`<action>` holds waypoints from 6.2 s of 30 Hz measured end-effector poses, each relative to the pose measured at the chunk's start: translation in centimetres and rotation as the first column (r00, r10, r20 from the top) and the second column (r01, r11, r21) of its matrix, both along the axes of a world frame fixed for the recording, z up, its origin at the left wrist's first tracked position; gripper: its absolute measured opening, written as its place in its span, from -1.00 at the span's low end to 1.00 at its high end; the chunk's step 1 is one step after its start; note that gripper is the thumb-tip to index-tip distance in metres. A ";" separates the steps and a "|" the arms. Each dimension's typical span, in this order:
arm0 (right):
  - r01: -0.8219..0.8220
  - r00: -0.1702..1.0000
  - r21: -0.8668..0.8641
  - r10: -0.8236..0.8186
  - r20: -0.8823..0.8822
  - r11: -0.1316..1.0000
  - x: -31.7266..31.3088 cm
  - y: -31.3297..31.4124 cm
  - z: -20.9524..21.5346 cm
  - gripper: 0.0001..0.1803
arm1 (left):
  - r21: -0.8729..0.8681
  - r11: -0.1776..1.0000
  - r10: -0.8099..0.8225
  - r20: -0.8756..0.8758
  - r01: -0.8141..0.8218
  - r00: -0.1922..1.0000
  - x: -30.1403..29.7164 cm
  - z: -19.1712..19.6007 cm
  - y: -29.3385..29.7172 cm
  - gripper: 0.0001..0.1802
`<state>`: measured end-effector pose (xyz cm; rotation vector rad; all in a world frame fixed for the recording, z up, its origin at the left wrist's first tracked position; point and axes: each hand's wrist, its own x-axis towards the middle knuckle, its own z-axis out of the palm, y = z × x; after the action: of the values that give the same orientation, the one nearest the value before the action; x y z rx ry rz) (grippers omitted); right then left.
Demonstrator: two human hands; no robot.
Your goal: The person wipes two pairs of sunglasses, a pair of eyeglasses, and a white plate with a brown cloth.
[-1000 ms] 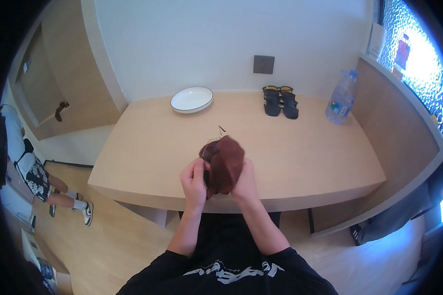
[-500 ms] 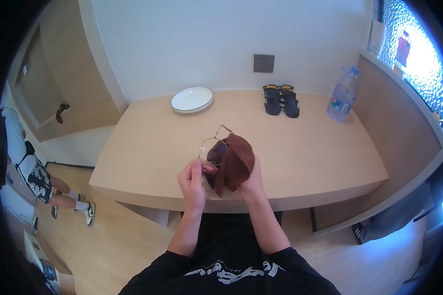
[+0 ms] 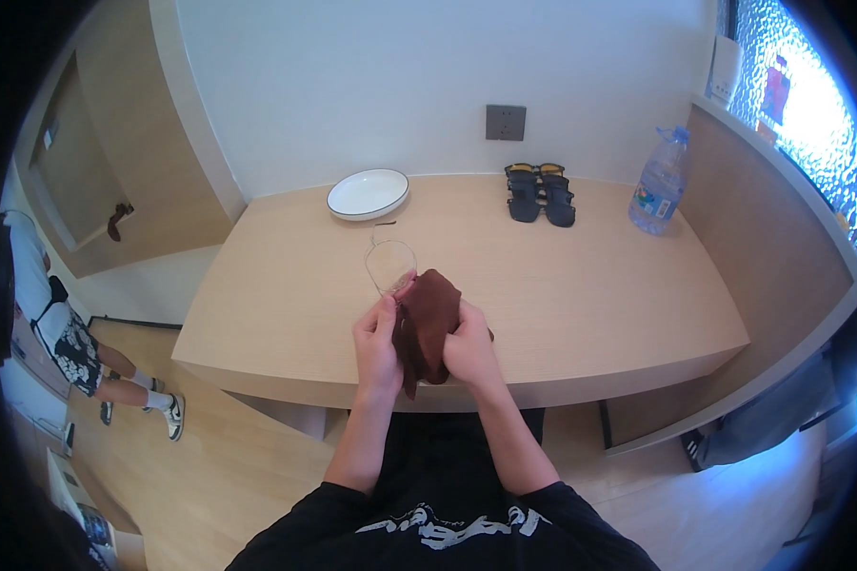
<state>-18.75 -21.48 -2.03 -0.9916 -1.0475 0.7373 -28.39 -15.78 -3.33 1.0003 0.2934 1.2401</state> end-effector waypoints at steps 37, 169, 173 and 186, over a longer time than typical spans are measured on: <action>-0.297 0.951 0.049 0.290 0.106 0.954 0.3 -0.5 -0.2 -0.82 | 0.108 0.993 -0.054 -0.021 0.056 0.998 -2.5 1.5 -0.6 -0.68; -0.212 0.968 -0.179 0.181 -0.175 0.961 2.6 -2.8 4.3 -0.70 | 0.826 0.562 0.543 -0.327 -0.046 0.774 -3.3 1.3 0.3 -0.86; -0.089 0.968 -0.024 0.081 -0.237 0.996 2.8 -2.1 2.1 -0.77 | 0.323 0.945 0.143 -0.247 -0.058 0.959 -3.0 1.9 0.2 -0.74; -0.070 0.743 -0.086 -0.006 -0.669 0.994 2.7 -0.9 0.3 -0.61 | 0.020 0.990 -0.138 -0.165 0.143 0.977 -0.9 -0.2 0.4 -0.77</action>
<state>-16.03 -22.38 -1.74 -0.6991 -0.3888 1.0851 -29.32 -15.43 -3.51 1.1336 0.3250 1.0398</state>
